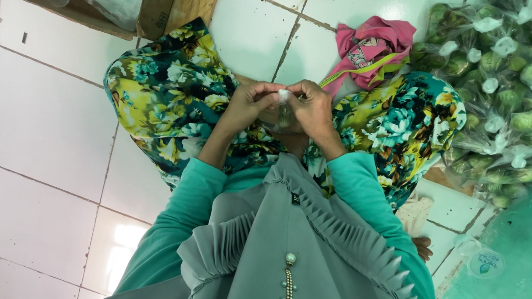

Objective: Packaging small green fruits into individual plastic bags after wiping them with a cloth.

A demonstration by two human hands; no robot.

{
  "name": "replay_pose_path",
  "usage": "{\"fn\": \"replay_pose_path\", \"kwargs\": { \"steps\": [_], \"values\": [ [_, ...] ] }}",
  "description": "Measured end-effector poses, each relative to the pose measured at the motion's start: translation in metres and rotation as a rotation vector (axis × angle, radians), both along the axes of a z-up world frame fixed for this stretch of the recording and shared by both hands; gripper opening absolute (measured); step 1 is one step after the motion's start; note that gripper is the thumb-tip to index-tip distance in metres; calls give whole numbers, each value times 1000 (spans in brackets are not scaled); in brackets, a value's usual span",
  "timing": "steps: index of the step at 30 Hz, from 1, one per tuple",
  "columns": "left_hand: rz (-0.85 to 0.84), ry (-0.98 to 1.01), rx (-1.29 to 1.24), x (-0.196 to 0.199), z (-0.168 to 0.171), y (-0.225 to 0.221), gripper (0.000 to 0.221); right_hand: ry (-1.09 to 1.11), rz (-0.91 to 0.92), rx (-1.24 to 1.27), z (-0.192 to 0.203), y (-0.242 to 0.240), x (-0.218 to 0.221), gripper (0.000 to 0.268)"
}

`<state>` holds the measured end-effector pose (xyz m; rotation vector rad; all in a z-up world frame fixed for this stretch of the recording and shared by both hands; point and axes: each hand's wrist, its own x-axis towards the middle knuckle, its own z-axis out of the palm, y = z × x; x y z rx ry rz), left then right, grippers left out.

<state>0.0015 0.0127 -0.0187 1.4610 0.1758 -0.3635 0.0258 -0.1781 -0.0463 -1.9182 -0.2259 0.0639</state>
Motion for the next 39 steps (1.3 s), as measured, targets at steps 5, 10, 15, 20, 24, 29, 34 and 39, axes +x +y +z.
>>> {"fn": "replay_pose_path", "kwargs": {
  "steps": [5,10,15,20,24,29,34,39],
  "values": [
    [50,-22,55,-2,0,-16,27,-97,-23,-91,-1,3,4,13],
    [96,-62,177,-5,-12,-21,27,-98,34,-96,1,0,5,18],
    [119,-7,177,-3,-8,-19,23,-67,189,13,39,-14,8,20],
    [83,-1,90,9,-2,-30,20,-82,63,-26,18,-21,9,22],
    [61,-11,79,31,39,-57,20,-130,-93,-9,34,-32,19,24],
    [-84,-191,-6,67,85,-116,33,-203,-243,25,95,-90,42,33],
    [-377,-307,154,103,153,-201,48,-240,-463,94,116,-163,62,28],
    [-419,-590,391,135,80,-263,36,7,-903,747,89,-235,73,20]
  ]
}}
